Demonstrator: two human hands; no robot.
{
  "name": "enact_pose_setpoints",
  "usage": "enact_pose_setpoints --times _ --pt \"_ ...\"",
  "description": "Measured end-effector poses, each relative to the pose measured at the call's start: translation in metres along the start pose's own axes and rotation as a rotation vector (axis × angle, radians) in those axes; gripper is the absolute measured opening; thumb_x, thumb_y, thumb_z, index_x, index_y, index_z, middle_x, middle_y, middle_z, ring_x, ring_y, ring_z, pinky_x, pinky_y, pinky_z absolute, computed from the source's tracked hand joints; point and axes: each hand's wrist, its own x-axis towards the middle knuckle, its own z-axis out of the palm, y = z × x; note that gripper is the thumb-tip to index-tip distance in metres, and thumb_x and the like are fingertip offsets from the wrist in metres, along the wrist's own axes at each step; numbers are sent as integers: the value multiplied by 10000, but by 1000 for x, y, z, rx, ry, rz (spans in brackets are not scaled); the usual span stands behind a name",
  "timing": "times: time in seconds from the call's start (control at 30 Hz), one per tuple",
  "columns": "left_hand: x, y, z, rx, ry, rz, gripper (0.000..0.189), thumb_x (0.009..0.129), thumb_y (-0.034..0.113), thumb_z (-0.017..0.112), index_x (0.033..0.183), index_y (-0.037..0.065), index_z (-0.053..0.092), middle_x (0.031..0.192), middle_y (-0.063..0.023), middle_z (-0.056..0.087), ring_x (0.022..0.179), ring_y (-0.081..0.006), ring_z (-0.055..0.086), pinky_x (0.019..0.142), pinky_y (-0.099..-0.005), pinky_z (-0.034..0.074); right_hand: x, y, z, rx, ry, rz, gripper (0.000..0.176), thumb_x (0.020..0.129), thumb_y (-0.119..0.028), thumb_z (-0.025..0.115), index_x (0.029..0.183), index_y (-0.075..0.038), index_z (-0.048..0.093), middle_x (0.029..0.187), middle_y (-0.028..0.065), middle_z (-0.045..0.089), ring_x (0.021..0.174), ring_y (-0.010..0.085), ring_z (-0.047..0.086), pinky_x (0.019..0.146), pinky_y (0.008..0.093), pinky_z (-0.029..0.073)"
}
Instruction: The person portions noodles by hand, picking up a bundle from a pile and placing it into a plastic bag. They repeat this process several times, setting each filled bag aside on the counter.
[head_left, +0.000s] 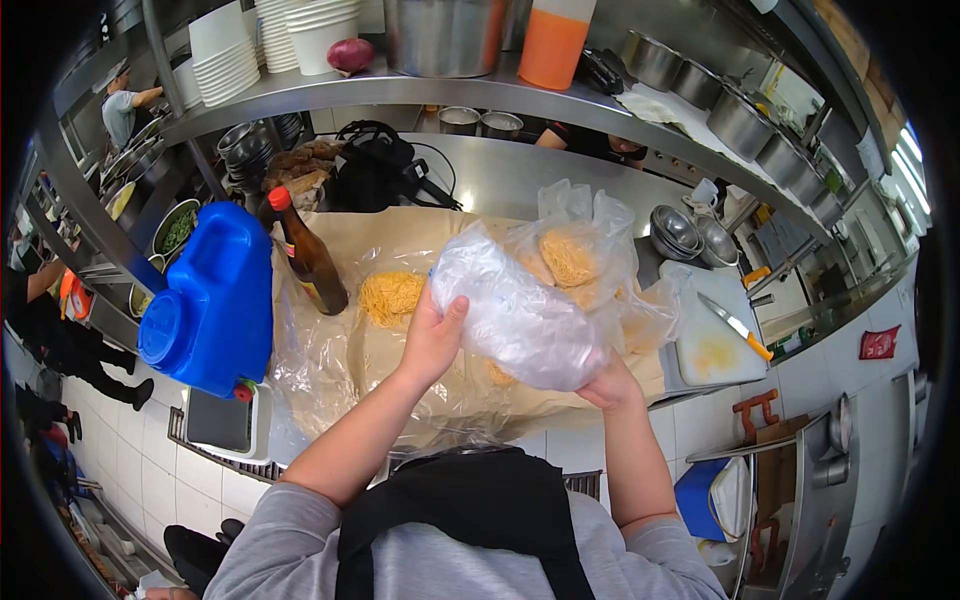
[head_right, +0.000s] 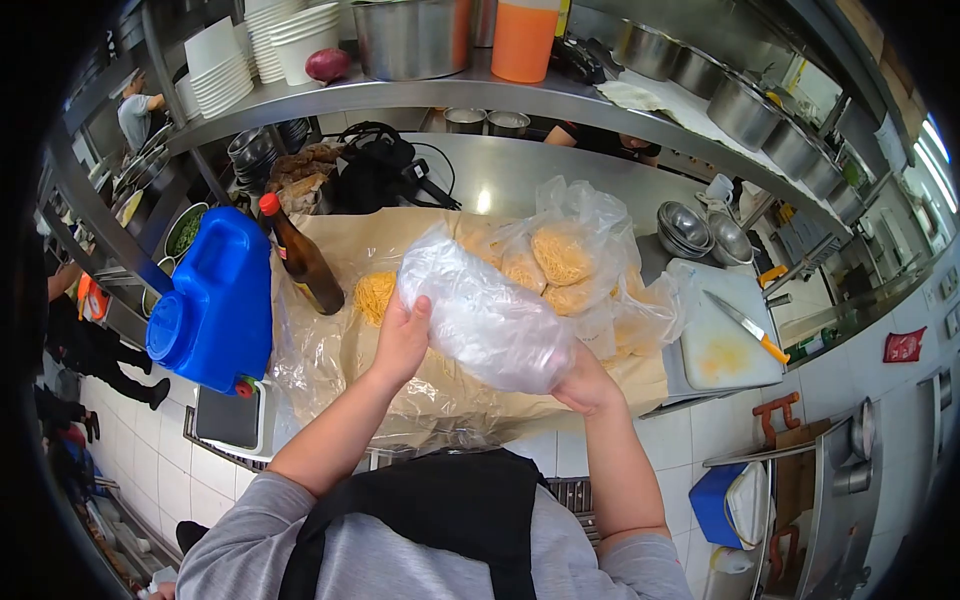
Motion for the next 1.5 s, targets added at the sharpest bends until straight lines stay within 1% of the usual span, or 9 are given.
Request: enact_pose_setpoints --times 0.1,0.33,0.43,0.5,0.77,1.0,1.07,1.3,1.5 --pt "-1 0 -5 36 19 1 475 936 286 691 1273 -10 534 1147 -78 651 1061 -179 600 965 -346 464 -7 -17 14 22 -28 -14 766 822 -202 801 1452 -27 401 1401 78 522 1287 207 511 1072 374 424" --pt "-20 3 11 590 -595 2 488 811 99 764 1244 32 550 1172 -104 627 1090 -257 620 964 -399 468 -2 -6 20 -177 -37 30 683 841 -128 765 1428 -30 429 1344 56 555 1227 174 534 1041 340 422" --pt "-16 9 14 434 -488 -24 453 823 77 746 1232 42 553 1117 -78 640 1076 -214 614 937 -362 481 -2 -6 18 -531 159 -169 499 872 -82 712 1330 -12 526 1247 52 612 1132 156 577 991 323 450" --pt "-7 15 15 -60 -102 -146 331 866 171 757 1153 62 631 960 -53 690 898 -137 662 779 -289 517 -6 -14 0 -417 278 -185 290 909 -42 647 1194 -3 612 1120 45 663 1044 136 612 935 307 480" --pt "63 -9 -61 295 222 -108 124 995 193 605 1058 92 639 860 55 581 723 -27 437 654 -196 384 -57 -34 -49 -130 578 -340 199 999 -103 547 1167 -14 604 1114 71 668 1027 161 643 918 325 510" --pt "117 -74 -127 434 217 -73 175 1048 223 485 1166 144 589 718 77 441 568 -24 354 502 -197 316 -51 -23 -47 -91 635 -460 250 1018 -143 527 1232 -17 561 1215 86 631 1123 173 606 989 336 474" --pt "113 -51 -124 290 232 -162 213 1047 108 439 1231 137 543 856 33 524 688 -52 441 646 -206 409 -32 -14 -40 -136 648 -468 246 1019 -137 526 1229 -14 564 1210 83 634 1114 160 604 981 329 474" --pt "56 41 -113 158 287 -68 362 1025 37 447 1357 176 484 931 12 552 684 -45 447 638 -179 414 84 32 -14 -795 484 -508 128 975 -123 596 1002 2 587 977 70 631 849 125 605 742 247 488" --pt "-2 89 -139 120 247 -19 347 1016 26 460 1348 122 485 922 10 526 719 -43 452 620 -193 396 188 63 -19 -915 390 -306 217 918 -129 666 1061 8 579 1107 136 600 851 208 619 747 301 503"
